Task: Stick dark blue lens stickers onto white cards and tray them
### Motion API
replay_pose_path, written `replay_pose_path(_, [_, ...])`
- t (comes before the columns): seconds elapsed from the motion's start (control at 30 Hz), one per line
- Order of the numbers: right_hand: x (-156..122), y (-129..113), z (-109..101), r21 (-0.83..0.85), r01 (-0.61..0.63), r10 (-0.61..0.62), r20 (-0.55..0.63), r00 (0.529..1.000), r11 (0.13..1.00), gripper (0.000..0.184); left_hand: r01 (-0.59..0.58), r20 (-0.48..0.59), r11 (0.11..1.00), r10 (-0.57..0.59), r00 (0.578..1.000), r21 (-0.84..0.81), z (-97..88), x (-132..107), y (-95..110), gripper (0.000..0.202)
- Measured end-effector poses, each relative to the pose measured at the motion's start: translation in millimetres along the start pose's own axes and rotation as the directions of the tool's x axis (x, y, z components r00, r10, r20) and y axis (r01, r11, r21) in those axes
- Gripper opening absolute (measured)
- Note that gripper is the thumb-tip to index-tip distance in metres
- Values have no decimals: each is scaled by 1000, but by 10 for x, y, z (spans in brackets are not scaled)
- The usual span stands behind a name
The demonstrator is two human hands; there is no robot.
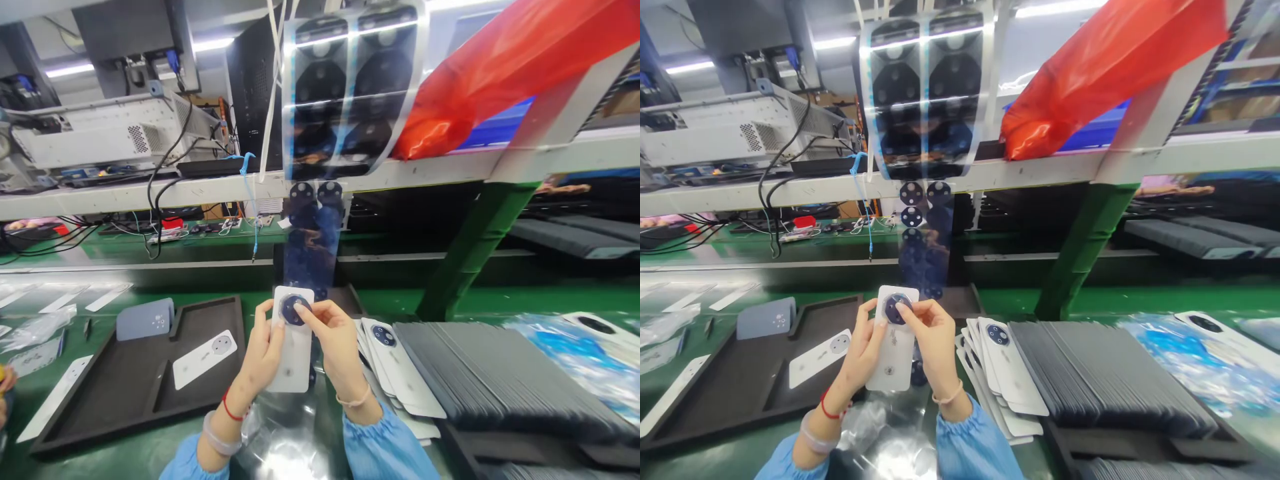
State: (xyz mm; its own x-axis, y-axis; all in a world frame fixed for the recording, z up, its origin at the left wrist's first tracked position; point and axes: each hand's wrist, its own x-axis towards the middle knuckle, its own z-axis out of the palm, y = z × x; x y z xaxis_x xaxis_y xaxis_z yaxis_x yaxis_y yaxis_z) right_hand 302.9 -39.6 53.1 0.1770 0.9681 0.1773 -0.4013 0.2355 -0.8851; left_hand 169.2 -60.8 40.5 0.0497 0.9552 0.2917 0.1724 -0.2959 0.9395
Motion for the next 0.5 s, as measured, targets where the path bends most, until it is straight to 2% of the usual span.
replay_pose_path(0.23, [-1, -11, -74, -53, 2, -1, 18, 1000, 999, 36, -3, -7, 1000, 3, 1000, 29, 56, -44, 5, 43])
replay_pose_path(0.5, [-16, -39, -93, -156, 24, -28, -25, 999, 987, 36, -23, 5, 999, 24, 1000, -45, 42, -55, 70, 41])
